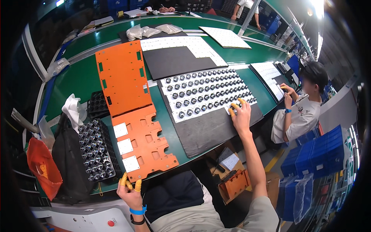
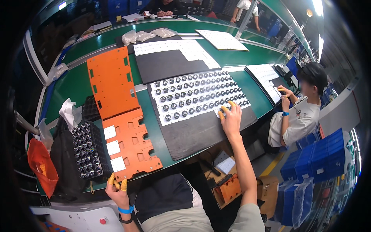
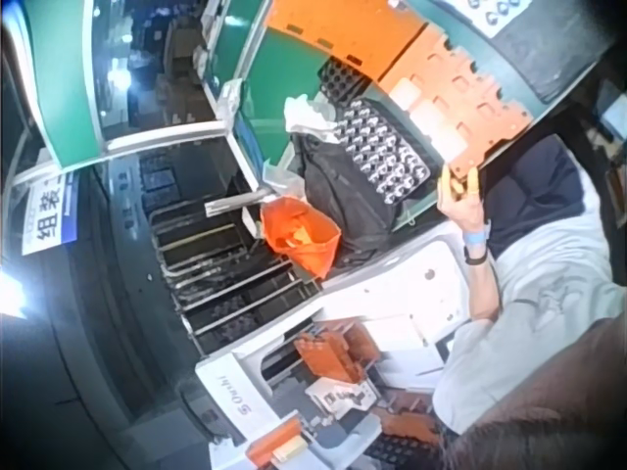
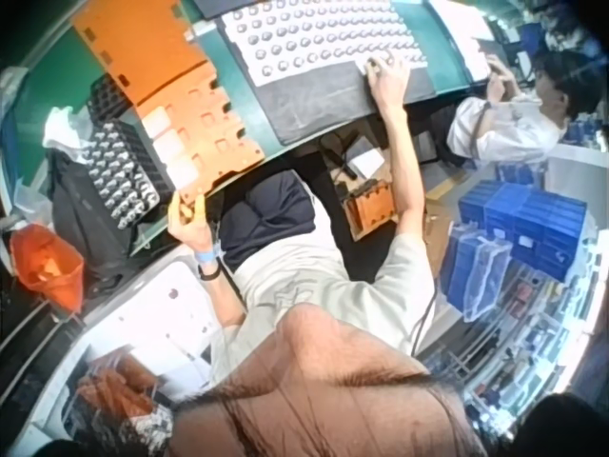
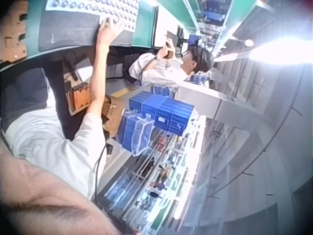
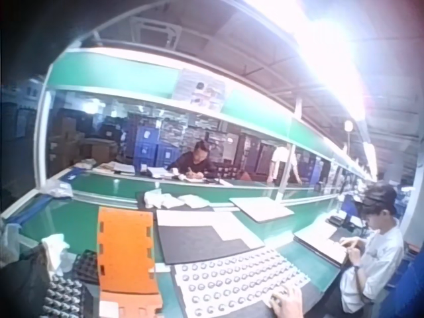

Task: The person places small white square components onto an orange plastic jig at a factory workstation. They handle the components one by one, positioning them into specific slots on the jig. The person also briefly interacts with a white machine labeled 'Qushi' to the left, placing the jig onto it before returning to the manual placement task.

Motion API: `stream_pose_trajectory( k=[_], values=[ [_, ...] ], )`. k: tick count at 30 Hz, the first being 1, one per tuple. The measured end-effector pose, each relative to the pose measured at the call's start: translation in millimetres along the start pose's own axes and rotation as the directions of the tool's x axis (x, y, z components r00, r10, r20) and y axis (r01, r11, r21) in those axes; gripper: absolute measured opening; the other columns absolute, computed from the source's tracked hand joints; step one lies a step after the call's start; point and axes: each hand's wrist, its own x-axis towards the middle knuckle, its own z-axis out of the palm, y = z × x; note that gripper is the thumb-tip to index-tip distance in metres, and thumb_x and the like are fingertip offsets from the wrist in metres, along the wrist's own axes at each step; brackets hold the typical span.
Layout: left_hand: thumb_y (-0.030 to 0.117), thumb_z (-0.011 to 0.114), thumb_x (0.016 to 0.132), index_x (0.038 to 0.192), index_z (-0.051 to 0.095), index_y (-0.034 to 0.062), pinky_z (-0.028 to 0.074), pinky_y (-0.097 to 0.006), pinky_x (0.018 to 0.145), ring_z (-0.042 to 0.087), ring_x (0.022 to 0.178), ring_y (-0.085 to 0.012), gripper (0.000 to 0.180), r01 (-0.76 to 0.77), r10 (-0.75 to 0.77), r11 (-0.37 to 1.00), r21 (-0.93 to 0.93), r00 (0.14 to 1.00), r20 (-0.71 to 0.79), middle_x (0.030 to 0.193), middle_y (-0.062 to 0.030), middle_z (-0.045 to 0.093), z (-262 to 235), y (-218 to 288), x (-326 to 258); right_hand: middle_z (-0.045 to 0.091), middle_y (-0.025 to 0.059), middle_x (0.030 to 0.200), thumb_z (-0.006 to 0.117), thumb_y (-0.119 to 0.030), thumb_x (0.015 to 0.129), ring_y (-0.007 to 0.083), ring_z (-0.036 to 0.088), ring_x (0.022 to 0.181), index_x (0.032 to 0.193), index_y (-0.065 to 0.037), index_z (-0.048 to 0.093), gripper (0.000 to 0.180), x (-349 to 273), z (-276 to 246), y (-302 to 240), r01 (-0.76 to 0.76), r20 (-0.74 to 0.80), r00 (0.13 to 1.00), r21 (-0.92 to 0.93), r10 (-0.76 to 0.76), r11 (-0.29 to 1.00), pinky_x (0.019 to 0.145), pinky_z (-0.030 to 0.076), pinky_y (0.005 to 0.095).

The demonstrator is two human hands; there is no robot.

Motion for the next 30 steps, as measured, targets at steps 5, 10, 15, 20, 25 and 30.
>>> stream_pose_trajectory(
  k=[5, 10, 15, 20, 25, 30],
  values=[
    [0.017, 0.089, 0.078, 0.120, 0.066, -0.0085, 0.030, -0.020, 0.050, 0.038, 0.067, -0.0060, 0.054, 0.004, -0.004, 1.000, -0.005, 1.000, -0.003, 0.090, -0.0019, 0.049, 1, 3, 0, 0.059, 0.0179, 0.130, 0.079, -0.016, 0.079, 0.0390, 0.047, 0.128, 0.107, -0.004, 0.075, 0.031, 2, -1, -1, 0.002, 0.014, 1.000, -0.001, -0.002, 1.000, 0.110, 0.036, 0.0489],
    [0.016, 0.087, 0.080, 0.122, 0.065, -0.0079, 0.034, -0.019, 0.054, 0.041, 0.072, -0.0055, 0.052, 0.013, -0.013, 1.000, 0.000, 0.999, 0.036, 0.094, -0.0009, 0.051, -1, 9, 1, 0.060, 0.0175, 0.125, 0.080, -0.013, 0.079, 0.0383, 0.050, 0.122, 0.109, -0.005, 0.073, 0.032, -1, -9, -33, -0.012, -0.115, 0.993, 0.057, 0.018, 0.998, 0.105, 0.039, 0.0482],
    [0.019, 0.080, 0.086, 0.122, 0.066, -0.0049, 0.027, -0.019, 0.051, 0.039, 0.058, -0.0020, 0.045, 0.047, -0.045, 0.998, -0.042, 0.998, 0.047, 0.083, 0.0013, 0.050, -5, 13, 2, 0.063, 0.0140, 0.107, 0.080, -0.008, 0.076, 0.0337, 0.060, 0.101, 0.097, -0.003, 0.071, 0.023, -20, -39, -132, 0.151, -0.068, 0.989, 0.437, -0.134, 0.887, 0.085, 0.050, 0.0428],
    [0.005, 0.067, 0.095, 0.132, 0.055, -0.0040, 0.028, -0.018, 0.051, 0.037, 0.058, -0.0004, 0.040, 0.191, -0.193, 0.972, -0.134, 0.981, 0.000, 0.072, 0.0044, 0.042, 7, 32, -6, 0.061, 0.0102, 0.090, 0.081, -0.011, 0.075, 0.0288, 0.061, 0.080, 0.085, -0.004, 0.068, 0.018, -39, -64, -242, 0.257, 0.014, 0.929, 0.694, -0.370, 0.672, 0.064, 0.052, 0.0381],
    [0.006, 0.067, 0.094, 0.132, 0.059, -0.0082, 0.027, -0.023, 0.048, 0.035, 0.056, -0.0011, 0.041, 0.214, -0.216, 0.976, -0.037, 0.975, -0.051, 0.061, 0.0034, 0.045, 16, 42, -2, 0.059, 0.0109, 0.081, 0.082, -0.025, 0.076, 0.0284, 0.062, 0.072, 0.074, -0.002, 0.064, 0.029, -32, -64, -327, 0.338, 0.010, 0.870, 0.716, -0.493, 0.611, 0.059, 0.051, 0.0390],
    [0.008, 0.063, 0.099, 0.133, 0.059, -0.0091, 0.026, -0.022, 0.046, 0.039, 0.056, 0.0016, 0.039, 0.222, -0.221, 0.975, 0.009, 0.974, -0.056, 0.065, 0.0038, 0.057, 19, 52, 3, 0.063, 0.0157, 0.064, 0.080, -0.030, 0.074, 0.0324, 0.064, 0.058, 0.068, 0.000, 0.070, 0.032, -6, -25, -364, 0.274, 0.259, 0.804, 0.639, -0.536, 0.719, 0.052, 0.048, 0.0453]
  ],
)
